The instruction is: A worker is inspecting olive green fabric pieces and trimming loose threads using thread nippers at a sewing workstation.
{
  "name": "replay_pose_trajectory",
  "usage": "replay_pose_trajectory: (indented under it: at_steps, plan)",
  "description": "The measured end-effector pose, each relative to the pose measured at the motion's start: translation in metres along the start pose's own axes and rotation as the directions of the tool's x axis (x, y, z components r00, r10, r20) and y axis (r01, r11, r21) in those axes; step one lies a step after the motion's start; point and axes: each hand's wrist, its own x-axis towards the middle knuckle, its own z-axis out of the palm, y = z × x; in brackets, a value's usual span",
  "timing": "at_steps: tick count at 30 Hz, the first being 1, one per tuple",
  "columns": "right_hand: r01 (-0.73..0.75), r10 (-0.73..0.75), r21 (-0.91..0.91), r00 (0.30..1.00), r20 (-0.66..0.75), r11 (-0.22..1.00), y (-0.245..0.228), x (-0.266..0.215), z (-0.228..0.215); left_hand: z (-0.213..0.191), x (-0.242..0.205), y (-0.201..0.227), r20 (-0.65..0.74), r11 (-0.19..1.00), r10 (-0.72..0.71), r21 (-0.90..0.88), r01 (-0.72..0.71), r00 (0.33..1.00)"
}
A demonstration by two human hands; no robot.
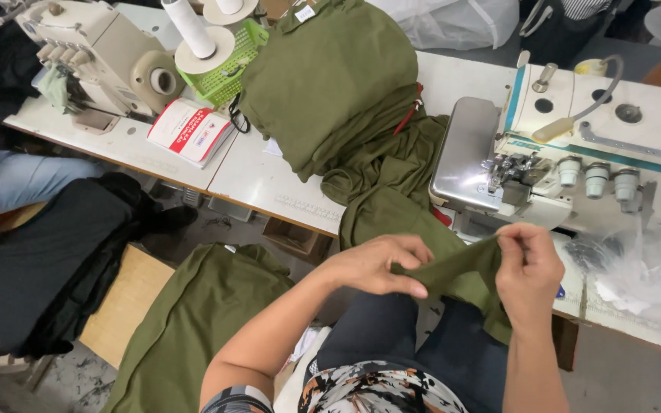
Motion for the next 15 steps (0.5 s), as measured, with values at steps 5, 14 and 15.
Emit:
replay_pose_trajectory:
  at_steps: [5, 14, 15]
  plan:
    - [0.147, -0.153, 0.093, 0.986, 0.06, 0.985, -0.021, 0.011, 0.023, 0.025, 0.008, 0.001, -0.284, 0.883, -0.124, -0.469, -0.025, 0.951]
    - [-0.285, 0.209, 0.268, 0.937, 0.282, 0.92, -0.015, -0.024, 0.018, 0.047, 0.019, -0.03, -0.455, 0.745, -0.337, -0.665, -0.063, 0.824]
    - [-0.279, 0.199, 0.288, 0.94, 0.279, 0.916, -0.011, -0.023, 0.021, 0.05, 0.02, -0.036, -0.473, 0.74, -0.353, -0.669, -0.068, 0.807]
